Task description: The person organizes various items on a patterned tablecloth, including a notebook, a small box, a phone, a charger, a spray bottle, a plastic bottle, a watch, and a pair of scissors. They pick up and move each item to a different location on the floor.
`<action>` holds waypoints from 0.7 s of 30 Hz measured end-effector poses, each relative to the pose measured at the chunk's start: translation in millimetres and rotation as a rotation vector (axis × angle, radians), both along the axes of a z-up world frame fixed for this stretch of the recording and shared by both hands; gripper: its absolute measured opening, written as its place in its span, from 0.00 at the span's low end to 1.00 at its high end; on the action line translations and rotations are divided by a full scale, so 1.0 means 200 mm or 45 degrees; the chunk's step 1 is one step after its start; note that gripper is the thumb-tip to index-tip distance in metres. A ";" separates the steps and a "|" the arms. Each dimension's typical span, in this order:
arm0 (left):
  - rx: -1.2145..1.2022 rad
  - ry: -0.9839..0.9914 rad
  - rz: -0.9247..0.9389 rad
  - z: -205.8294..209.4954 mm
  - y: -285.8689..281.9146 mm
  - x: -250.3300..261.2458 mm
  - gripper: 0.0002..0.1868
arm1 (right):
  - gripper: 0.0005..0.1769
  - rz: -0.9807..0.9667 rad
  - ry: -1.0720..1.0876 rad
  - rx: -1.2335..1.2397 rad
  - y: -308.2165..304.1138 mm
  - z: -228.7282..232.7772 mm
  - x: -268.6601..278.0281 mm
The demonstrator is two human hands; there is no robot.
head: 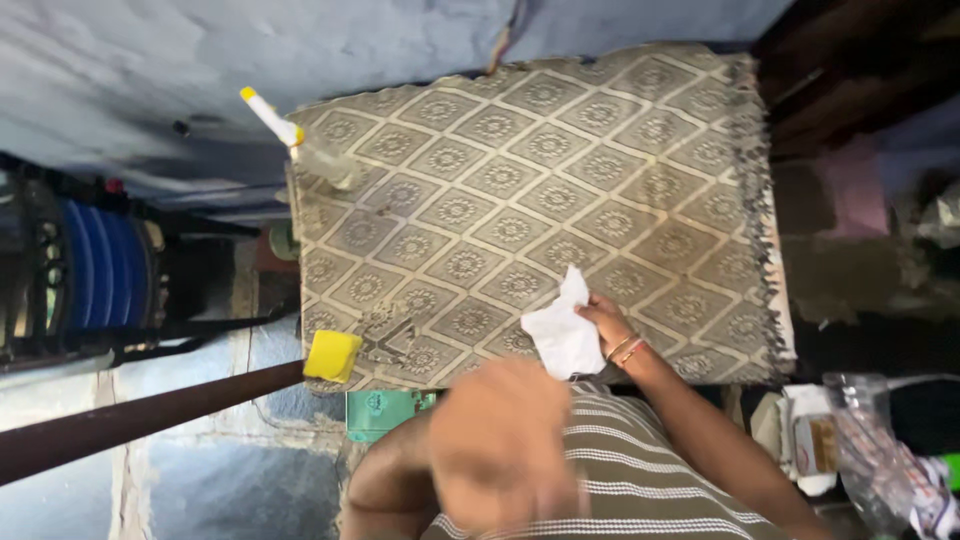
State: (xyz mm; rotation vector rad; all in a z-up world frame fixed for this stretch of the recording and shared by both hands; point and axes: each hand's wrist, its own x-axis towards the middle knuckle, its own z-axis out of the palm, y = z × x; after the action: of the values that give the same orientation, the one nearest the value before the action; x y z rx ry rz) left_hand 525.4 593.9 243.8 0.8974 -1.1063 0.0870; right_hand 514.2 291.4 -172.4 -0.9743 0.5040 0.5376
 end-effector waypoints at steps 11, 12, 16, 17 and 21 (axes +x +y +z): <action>1.585 0.537 1.640 -1.43 0.82 -0.05 0.14 | 0.21 0.033 -0.276 0.068 0.31 0.05 0.68; 1.632 0.543 1.711 -1.54 0.93 -0.13 0.16 | 0.21 0.027 -0.266 0.027 0.32 0.01 0.71; 2.093 0.738 1.659 -1.77 1.22 -0.31 0.34 | 0.19 -0.012 -0.205 -0.121 0.42 -0.07 0.83; 2.183 0.749 1.697 -1.81 1.25 -0.32 0.39 | 0.19 -0.024 -0.183 -0.154 0.44 -0.08 0.85; 2.135 0.842 1.660 -1.94 1.27 -0.30 0.47 | 0.18 -0.178 -0.261 -0.088 0.52 -0.13 0.89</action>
State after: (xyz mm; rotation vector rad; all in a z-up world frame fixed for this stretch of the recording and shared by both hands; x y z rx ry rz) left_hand 465.1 847.5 -144.7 2.7564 0.4726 -0.1074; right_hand 692.1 395.0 -199.3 -1.0389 0.4051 0.2926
